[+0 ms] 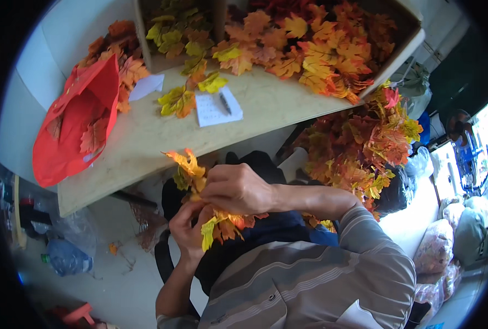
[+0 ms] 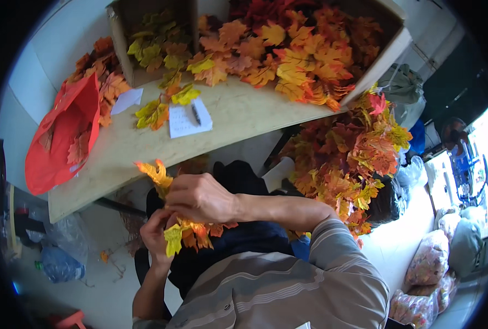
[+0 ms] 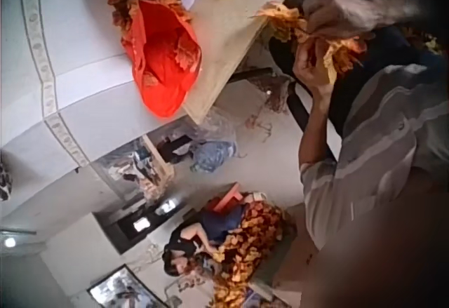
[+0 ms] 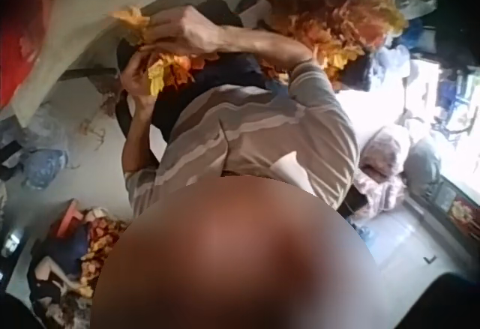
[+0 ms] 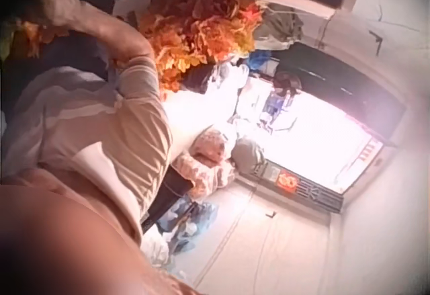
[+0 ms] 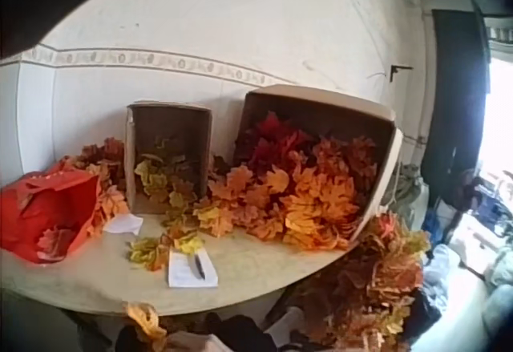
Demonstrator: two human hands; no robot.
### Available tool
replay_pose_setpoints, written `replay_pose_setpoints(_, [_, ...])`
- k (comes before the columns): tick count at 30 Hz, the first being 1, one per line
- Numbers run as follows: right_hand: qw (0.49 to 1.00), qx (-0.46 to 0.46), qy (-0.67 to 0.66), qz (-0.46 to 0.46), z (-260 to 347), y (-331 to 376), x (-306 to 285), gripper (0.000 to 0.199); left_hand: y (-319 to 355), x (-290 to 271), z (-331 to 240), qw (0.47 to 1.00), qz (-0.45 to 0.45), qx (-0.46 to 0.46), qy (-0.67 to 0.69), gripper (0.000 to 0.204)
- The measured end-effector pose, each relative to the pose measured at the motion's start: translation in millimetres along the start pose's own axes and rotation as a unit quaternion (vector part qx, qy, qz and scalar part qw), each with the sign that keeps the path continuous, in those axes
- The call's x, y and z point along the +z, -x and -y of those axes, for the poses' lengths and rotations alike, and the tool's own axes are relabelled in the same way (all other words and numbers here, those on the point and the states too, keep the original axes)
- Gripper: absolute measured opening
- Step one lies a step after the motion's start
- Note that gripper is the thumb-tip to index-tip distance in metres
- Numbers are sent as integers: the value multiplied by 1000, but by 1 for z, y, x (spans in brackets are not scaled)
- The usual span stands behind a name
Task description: Manually threading artificial maple leaves onto a plastic or wire stem to create a garland.
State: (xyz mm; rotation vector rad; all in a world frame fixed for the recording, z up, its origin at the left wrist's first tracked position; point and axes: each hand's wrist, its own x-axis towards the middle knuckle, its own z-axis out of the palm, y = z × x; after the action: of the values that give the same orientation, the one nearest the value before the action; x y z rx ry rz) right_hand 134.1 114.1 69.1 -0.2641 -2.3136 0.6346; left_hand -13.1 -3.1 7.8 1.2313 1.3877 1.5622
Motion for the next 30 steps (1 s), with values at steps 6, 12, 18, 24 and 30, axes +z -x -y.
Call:
replay_pose_setpoints(6, [966,179,-184,-25,4,20,6,12,0,2,3,995,-12,-61,81,10])
replay_pose_setpoints(12, [915,288,-275,-61,4,36,11,8,0,0,0,998,-38,-24,53,11])
replay_pose_setpoints(18, [927,255,-263,-79,2,44,17,10,3,4,-3,997,-24,-26,63,10])
replay_pose_setpoints(24, [938,227,-254,-59,1,45,15,13,3,4,-4,999,4,-10,31,10])
replay_pose_setpoints(30, [947,226,-224,-42,-2,46,14,14,3,4,-4,998,8,-36,45,11])
